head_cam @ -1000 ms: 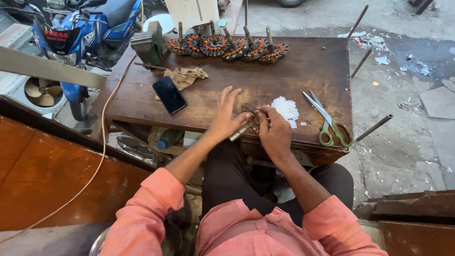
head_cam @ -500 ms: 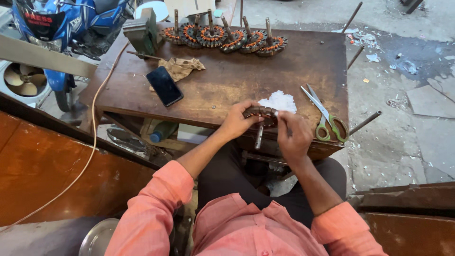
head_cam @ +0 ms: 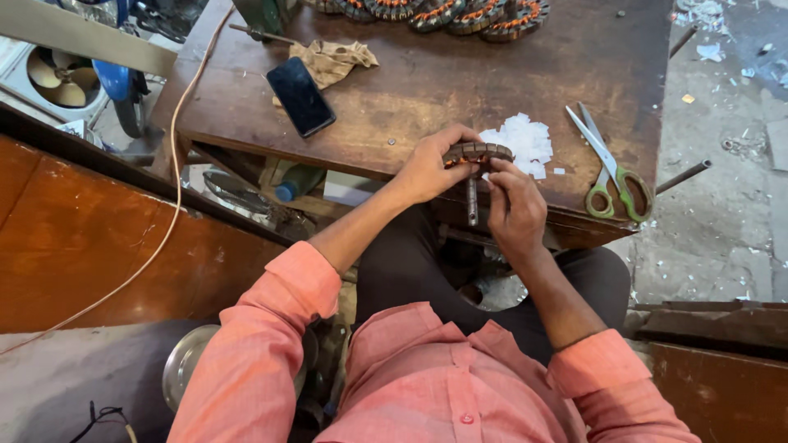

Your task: The person cuts small white rectangular pieces from a strip using scissors and inserts them into the slots of a circular motor armature. The person repeats this process for multiple armatures on the workbench.

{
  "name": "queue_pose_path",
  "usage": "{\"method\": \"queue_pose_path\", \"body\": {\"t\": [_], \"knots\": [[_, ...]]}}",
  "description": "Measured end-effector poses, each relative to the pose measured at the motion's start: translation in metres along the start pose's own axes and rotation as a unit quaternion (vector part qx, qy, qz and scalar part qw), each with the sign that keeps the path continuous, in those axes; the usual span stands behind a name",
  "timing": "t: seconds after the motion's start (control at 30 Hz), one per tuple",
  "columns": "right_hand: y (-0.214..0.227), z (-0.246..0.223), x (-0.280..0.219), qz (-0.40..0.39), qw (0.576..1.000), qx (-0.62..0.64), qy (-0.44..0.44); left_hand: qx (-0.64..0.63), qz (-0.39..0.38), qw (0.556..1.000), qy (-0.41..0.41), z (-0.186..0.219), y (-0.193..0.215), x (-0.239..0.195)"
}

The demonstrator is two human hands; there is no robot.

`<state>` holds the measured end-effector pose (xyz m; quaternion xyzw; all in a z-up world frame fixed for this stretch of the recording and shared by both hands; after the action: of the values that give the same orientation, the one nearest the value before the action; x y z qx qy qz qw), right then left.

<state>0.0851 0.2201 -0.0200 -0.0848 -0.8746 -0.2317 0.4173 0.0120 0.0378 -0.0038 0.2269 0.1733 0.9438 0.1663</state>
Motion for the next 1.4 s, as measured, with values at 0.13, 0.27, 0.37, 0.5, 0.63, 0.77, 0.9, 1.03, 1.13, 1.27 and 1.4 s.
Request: {"method": "queue_pose_path", "body": {"t": [0.13, 0.27, 0.37, 0.5, 0.63, 0.77, 0.9, 1.03, 1.13, 1.27, 1.4], "knots": [[0.004, 0.002, 0.009, -0.023, 0.999, -0.009, 0.022, -0.005, -0.005, 1.000, -0.003, -0.001, -0.002, -0.001], [0.011, 0.003, 0.016, -0.049, 0.998, -0.006, 0.026, -0.034, -0.017, 0.999, 0.022, -0.004, -0.007, 0.004], [0.013, 0.002, 0.020, -0.059, 0.998, 0.007, 0.032, -0.119, -0.034, 0.992, 0.035, -0.007, -0.010, 0.005], [0.010, 0.003, 0.017, -0.054, 0.998, 0.024, 0.025, -0.136, -0.027, 0.988, 0.069, -0.012, -0.013, 0.003], [0.006, 0.006, 0.012, -0.029, 0.999, 0.030, 0.015, -0.146, -0.020, 0.986, 0.076, -0.013, -0.017, 0.004], [0.004, 0.015, 0.009, -0.022, 0.999, 0.035, -0.008, -0.150, -0.026, 0.985, 0.083, -0.012, -0.016, 0.003], [0.002, 0.024, 0.004, -0.009, 0.998, 0.063, -0.030, -0.139, -0.022, 0.988, 0.064, -0.012, -0.015, 0.003], [0.002, 0.029, 0.001, -0.024, 0.998, 0.047, -0.024, -0.143, -0.027, 0.988, 0.059, -0.012, -0.015, 0.004], [0.004, 0.030, 0.005, -0.050, 0.998, 0.025, 0.017, -0.141, -0.037, 0.988, 0.054, -0.014, -0.013, 0.005], [0.012, 0.026, 0.016, -0.087, 0.995, 0.026, 0.048, -0.102, -0.036, 0.992, 0.071, -0.016, -0.012, 0.008], [0.018, 0.013, 0.021, -0.088, 0.993, -0.007, 0.084, -0.142, -0.042, 0.987, 0.067, -0.020, -0.010, 0.011]]}}
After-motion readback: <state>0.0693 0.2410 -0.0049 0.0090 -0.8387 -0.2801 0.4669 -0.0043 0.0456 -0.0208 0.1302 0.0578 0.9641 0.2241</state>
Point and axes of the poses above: each hand's wrist, its own x-axis towards the middle knuckle, its own y-axis out of the back of the hand, z = x × y, the point moved 1 cm from there along x, towards the middle knuckle, and after that the axes turned 5 degrees about x, right-handed, at the moved point
